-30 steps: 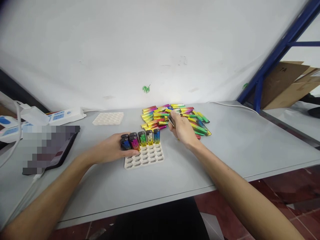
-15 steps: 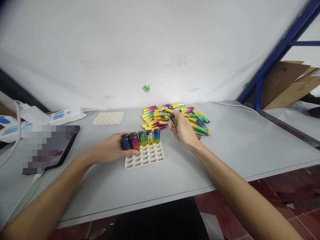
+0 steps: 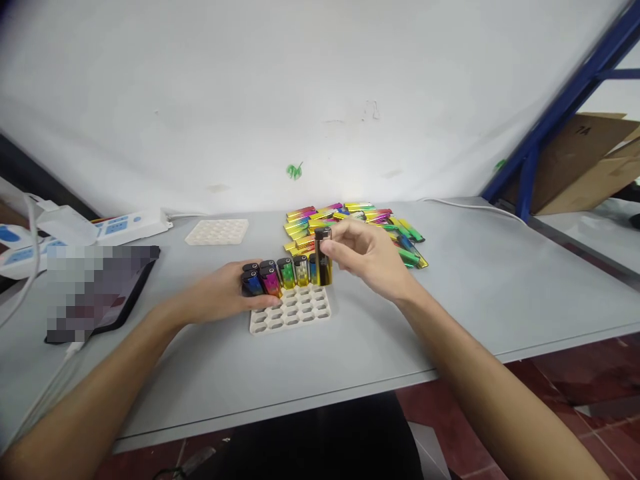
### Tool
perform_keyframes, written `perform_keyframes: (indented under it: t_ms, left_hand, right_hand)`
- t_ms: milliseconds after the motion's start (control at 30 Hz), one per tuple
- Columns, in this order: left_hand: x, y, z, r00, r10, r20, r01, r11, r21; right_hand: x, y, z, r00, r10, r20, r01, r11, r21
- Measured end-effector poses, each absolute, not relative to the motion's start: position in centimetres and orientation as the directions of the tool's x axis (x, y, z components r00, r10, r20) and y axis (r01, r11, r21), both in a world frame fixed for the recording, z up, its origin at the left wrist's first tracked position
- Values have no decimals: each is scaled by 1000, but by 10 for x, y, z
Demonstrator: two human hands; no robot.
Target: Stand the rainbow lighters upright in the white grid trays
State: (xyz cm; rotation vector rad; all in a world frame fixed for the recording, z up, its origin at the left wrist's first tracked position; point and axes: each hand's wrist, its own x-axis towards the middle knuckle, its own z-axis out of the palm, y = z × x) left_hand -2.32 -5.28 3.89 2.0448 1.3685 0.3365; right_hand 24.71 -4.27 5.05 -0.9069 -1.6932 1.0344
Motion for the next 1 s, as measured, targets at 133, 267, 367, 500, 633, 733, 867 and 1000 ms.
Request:
perform_keyframes:
  t_ms: [133,267,367,500,633,733,867,1000]
  left_hand:
    - [-23,-53,39,442,888,-127,708,-259,657]
    - [-23,-53,39,430,892,-137,720,-247,648]
    - [-23,-53,39,426,895,-135,723,-247,645]
    - [-23,-52,38,423,894,-147,733,-242,635]
    - [-23,-52,37,427,891,-152,727,-239,643]
    - [-24,-51,36,426,891,-157,729,-236,642]
    - [-25,-51,35,421,893,-159,733,-232,640]
    - [-24,-51,36,415,896,-156,733,-228,641]
  right_hand:
    - [238,-53,48,-335,882,331,185,406,-895]
    - [229,-58,40,-360,824,438,379,558,-738]
    - [224,-58,32,-426,771,473,473,635,-610]
    - [220,-57,27,-471,740,480,504,672,-543]
    - [218,-57,23,-457,731,507,516,682,-518]
    - [217,-57,19,-423,728,539,533,681,-502]
    - [215,-59,19,-465,676,572,541,728,-420]
    - [220,-56,27,-432,582,689,516,786,-341]
